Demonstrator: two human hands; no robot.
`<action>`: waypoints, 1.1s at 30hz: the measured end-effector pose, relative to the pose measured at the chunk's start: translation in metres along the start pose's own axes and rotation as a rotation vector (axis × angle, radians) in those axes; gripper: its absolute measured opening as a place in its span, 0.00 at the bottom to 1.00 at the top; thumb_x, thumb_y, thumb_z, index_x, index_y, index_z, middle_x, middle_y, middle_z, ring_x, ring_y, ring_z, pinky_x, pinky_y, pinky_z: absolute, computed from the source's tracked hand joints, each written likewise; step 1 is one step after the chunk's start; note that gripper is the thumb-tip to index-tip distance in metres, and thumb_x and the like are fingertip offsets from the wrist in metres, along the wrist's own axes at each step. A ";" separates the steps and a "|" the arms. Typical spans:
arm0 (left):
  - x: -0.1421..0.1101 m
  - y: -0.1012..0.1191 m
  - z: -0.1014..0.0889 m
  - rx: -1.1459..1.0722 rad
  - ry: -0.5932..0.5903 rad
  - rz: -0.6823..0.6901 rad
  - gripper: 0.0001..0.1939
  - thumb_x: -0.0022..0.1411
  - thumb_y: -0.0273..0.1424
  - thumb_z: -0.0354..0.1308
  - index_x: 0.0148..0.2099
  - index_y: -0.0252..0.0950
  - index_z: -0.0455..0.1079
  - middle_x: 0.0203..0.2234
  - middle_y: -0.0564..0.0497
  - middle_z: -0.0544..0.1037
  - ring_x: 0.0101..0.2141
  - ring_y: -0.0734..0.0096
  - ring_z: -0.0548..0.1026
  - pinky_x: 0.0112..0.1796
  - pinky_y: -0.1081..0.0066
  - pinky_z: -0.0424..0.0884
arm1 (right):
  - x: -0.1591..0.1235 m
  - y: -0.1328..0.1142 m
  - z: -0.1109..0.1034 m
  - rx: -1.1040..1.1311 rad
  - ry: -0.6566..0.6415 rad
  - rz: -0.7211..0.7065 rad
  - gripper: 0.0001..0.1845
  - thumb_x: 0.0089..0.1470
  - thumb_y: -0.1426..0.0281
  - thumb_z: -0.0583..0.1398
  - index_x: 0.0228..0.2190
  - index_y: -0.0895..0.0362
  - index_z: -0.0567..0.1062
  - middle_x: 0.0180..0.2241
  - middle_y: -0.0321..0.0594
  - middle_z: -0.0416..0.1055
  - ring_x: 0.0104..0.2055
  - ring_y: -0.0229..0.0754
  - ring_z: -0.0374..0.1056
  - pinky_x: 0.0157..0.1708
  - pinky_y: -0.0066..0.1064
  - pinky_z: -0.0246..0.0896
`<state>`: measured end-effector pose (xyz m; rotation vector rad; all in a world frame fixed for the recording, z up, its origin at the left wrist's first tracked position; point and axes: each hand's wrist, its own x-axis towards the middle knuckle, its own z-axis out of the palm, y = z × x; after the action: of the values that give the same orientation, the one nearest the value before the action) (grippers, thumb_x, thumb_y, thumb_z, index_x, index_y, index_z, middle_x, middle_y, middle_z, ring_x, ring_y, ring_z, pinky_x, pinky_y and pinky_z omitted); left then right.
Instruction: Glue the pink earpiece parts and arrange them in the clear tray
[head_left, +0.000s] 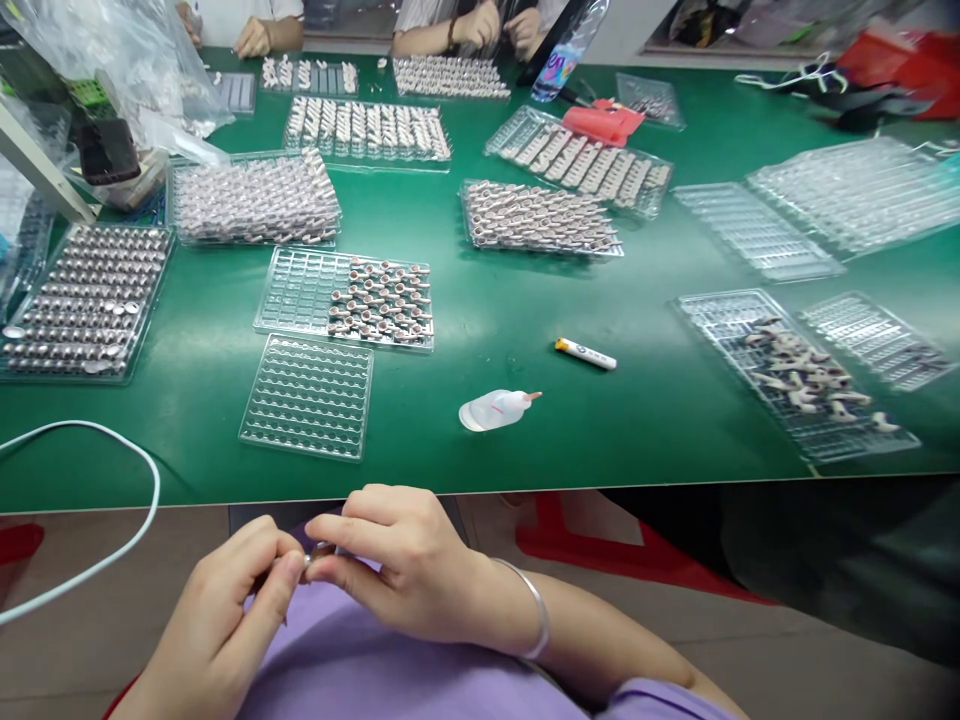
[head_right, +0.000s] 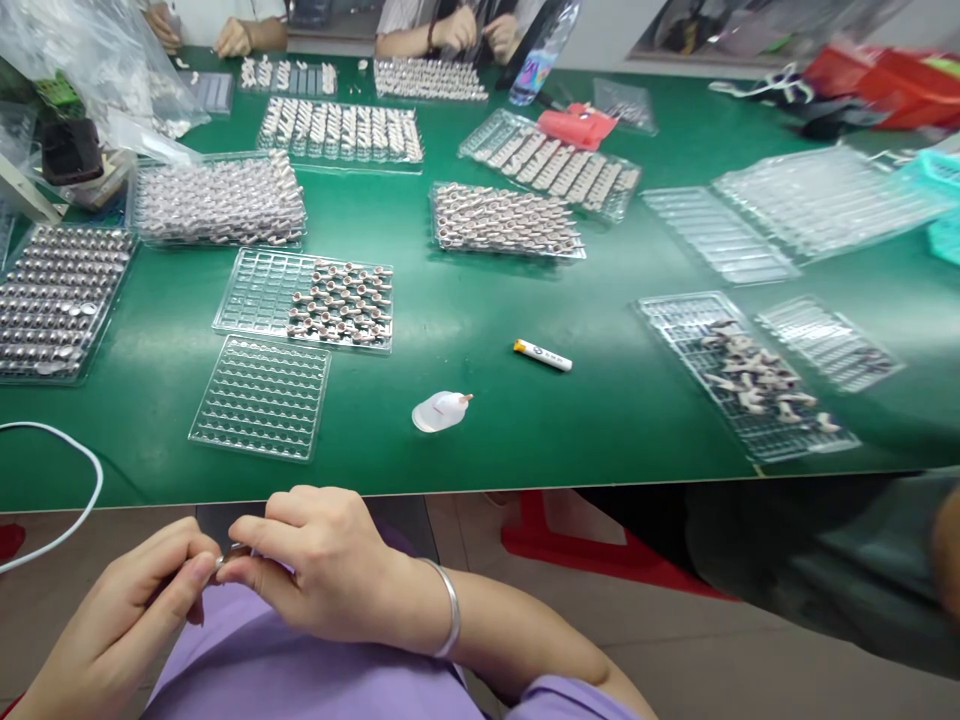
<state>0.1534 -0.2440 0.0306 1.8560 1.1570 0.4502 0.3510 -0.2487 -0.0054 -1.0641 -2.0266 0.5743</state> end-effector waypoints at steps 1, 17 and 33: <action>0.000 0.001 0.000 0.001 0.002 0.001 0.17 0.70 0.33 0.45 0.26 0.38 0.61 0.21 0.58 0.66 0.21 0.79 0.67 0.23 0.80 0.64 | 0.000 0.000 0.000 -0.001 -0.004 0.001 0.14 0.63 0.62 0.56 0.34 0.58 0.77 0.23 0.36 0.72 0.23 0.33 0.64 0.25 0.26 0.56; 0.001 0.000 0.000 -0.011 -0.027 -0.028 0.17 0.70 0.34 0.44 0.27 0.39 0.61 0.21 0.57 0.66 0.21 0.79 0.67 0.24 0.79 0.64 | 0.001 -0.001 -0.001 -0.033 -0.008 -0.012 0.14 0.63 0.61 0.55 0.34 0.57 0.76 0.23 0.35 0.71 0.22 0.33 0.63 0.24 0.26 0.56; 0.001 0.002 0.001 -0.012 -0.016 -0.032 0.18 0.70 0.34 0.45 0.26 0.38 0.61 0.20 0.57 0.66 0.20 0.78 0.67 0.23 0.78 0.63 | 0.001 -0.001 -0.002 -0.033 -0.039 -0.020 0.16 0.63 0.62 0.55 0.31 0.57 0.76 0.21 0.34 0.69 0.21 0.33 0.59 0.23 0.27 0.53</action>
<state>0.1553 -0.2439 0.0314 1.8251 1.1695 0.4217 0.3516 -0.2484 -0.0030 -1.0582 -2.0847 0.5572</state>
